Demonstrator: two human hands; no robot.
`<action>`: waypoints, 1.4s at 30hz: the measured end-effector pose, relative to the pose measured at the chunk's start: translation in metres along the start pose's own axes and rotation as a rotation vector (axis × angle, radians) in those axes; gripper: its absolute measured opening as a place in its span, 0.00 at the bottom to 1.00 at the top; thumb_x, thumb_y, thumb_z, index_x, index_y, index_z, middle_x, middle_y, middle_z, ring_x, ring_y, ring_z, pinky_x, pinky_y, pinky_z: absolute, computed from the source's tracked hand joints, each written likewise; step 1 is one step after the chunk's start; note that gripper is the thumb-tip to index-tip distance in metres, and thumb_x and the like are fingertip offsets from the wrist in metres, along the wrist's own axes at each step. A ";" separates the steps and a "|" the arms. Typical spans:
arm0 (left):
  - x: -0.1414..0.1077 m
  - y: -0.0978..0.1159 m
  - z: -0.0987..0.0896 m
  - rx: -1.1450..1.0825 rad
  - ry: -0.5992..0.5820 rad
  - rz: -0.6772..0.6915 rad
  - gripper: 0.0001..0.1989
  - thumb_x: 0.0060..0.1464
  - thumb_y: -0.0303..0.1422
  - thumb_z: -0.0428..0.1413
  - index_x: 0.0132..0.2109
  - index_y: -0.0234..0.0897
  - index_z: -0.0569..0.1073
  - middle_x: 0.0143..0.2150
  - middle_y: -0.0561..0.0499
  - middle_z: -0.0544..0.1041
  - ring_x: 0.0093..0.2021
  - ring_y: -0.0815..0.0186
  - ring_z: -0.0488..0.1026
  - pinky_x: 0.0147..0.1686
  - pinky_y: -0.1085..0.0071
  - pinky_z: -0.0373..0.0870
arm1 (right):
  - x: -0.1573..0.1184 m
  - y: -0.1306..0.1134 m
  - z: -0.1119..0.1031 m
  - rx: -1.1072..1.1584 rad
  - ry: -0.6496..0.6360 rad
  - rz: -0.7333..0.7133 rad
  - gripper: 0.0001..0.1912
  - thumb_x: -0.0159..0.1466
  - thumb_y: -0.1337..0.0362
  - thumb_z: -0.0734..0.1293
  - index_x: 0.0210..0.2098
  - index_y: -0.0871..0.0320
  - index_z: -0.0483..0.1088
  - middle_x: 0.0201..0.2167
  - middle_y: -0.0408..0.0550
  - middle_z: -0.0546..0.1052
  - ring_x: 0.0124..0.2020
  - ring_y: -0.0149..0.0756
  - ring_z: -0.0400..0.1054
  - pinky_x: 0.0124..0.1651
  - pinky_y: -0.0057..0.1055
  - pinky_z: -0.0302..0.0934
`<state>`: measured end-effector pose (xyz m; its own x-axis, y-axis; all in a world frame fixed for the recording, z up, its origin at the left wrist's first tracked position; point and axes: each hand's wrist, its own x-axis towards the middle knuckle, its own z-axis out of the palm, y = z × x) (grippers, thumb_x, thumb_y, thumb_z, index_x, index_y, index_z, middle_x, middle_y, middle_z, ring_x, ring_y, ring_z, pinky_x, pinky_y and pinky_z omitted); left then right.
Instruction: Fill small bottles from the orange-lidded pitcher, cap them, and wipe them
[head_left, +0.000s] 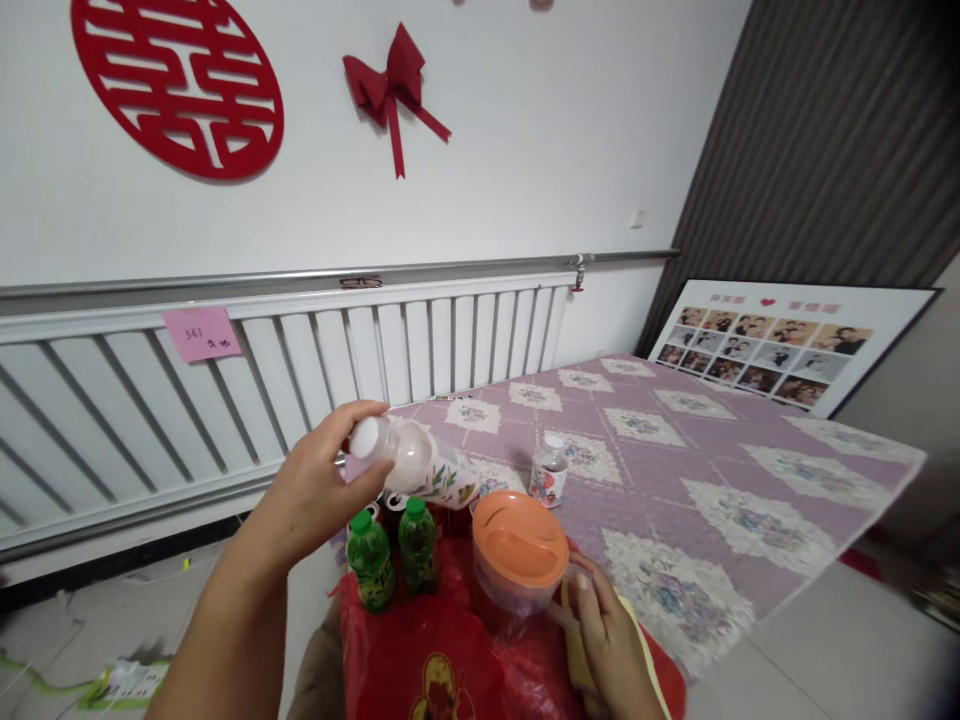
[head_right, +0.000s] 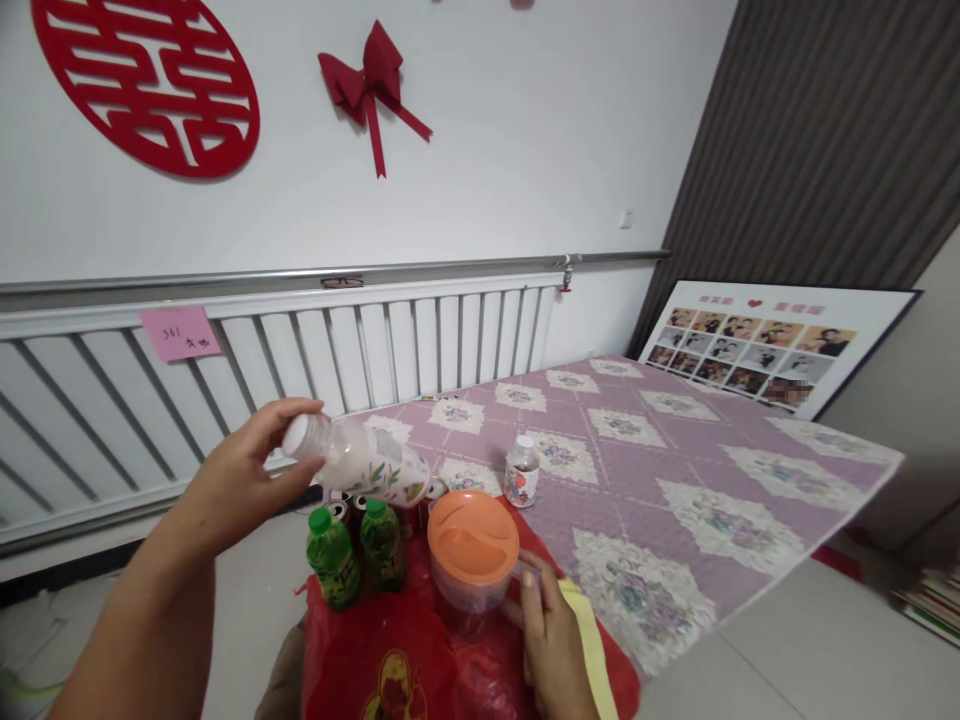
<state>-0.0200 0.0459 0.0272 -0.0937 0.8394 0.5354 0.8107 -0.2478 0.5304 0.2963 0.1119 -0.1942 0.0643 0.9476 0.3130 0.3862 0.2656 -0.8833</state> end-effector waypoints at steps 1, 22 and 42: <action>-0.010 -0.004 -0.002 -0.035 0.000 -0.015 0.23 0.55 0.36 0.56 0.58 0.47 0.65 0.57 0.49 0.73 0.56 0.58 0.71 0.56 0.58 0.68 | 0.000 -0.002 0.000 -0.008 0.003 0.002 0.21 0.66 0.50 0.57 0.45 0.55 0.74 0.45 0.54 0.82 0.49 0.45 0.76 0.48 0.37 0.72; -0.154 -0.046 0.146 -0.317 -0.283 -0.435 0.28 0.47 0.33 0.58 0.58 0.36 0.69 0.59 0.38 0.74 0.61 0.52 0.70 0.62 0.52 0.65 | -0.043 -0.029 -0.011 -0.174 0.125 -0.143 0.20 0.64 0.49 0.62 0.51 0.52 0.71 0.51 0.52 0.77 0.52 0.48 0.72 0.50 0.40 0.70; -0.183 -0.071 0.180 -0.783 -0.175 -0.338 0.28 0.49 0.35 0.61 0.57 0.37 0.67 0.56 0.39 0.74 0.57 0.48 0.72 0.57 0.55 0.70 | -0.079 -0.074 0.101 -0.141 -0.340 -0.131 0.19 0.49 0.72 0.72 0.41 0.52 0.72 0.40 0.46 0.78 0.45 0.44 0.73 0.48 0.37 0.69</action>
<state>0.0441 -0.0034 -0.2268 -0.1150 0.9744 0.1933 0.1188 -0.1797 0.9765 0.1693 0.0356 -0.1884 -0.2936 0.9183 0.2656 0.4955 0.3838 -0.7792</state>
